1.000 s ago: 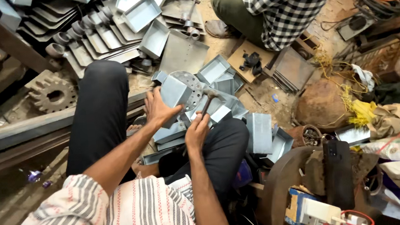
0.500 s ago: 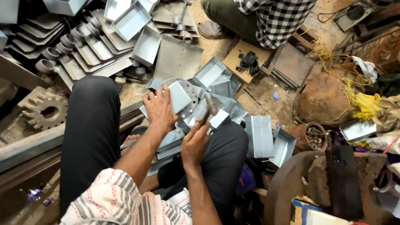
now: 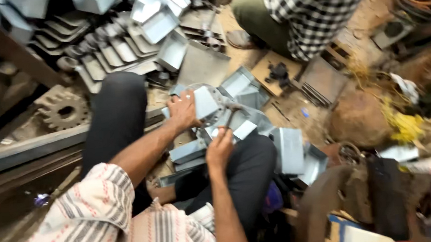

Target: The person assembles metal parts by positioning a circular metal plate with holes over a stack of rectangular metal boxes and striking it with a hammer to secure it.

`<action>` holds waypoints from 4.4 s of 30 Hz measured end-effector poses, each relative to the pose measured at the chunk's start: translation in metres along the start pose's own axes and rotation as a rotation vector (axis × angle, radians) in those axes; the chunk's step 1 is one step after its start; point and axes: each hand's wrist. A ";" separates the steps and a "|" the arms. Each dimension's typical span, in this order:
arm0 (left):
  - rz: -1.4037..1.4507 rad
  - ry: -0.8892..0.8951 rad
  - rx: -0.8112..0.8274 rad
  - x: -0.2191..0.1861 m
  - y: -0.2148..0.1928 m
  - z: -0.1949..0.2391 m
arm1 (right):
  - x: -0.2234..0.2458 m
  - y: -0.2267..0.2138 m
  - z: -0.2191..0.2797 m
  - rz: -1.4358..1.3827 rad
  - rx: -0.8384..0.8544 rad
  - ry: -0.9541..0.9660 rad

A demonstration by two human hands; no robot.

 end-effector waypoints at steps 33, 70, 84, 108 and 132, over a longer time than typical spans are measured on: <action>0.780 0.072 -0.027 -0.005 0.026 -0.023 | 0.061 -0.024 0.014 0.050 0.210 -0.037; 0.684 0.098 0.033 -0.006 0.043 -0.067 | 0.069 -0.030 0.018 -0.048 -0.053 -0.131; 0.738 0.081 0.044 -0.006 0.042 -0.060 | 0.073 -0.034 0.017 0.036 0.044 -0.100; 0.454 0.066 -0.115 0.000 0.036 -0.087 | 0.038 -0.023 0.001 0.003 -0.023 -0.145; 0.619 -0.159 0.141 -0.051 0.024 -0.055 | 0.003 -0.018 -0.007 -0.085 -0.149 0.195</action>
Point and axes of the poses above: each hand's wrist, its own z-axis away from the middle knuckle, its own y-axis out of the palm, x = y × z, and after that the axes turned 4 degrees about -z, right-handed
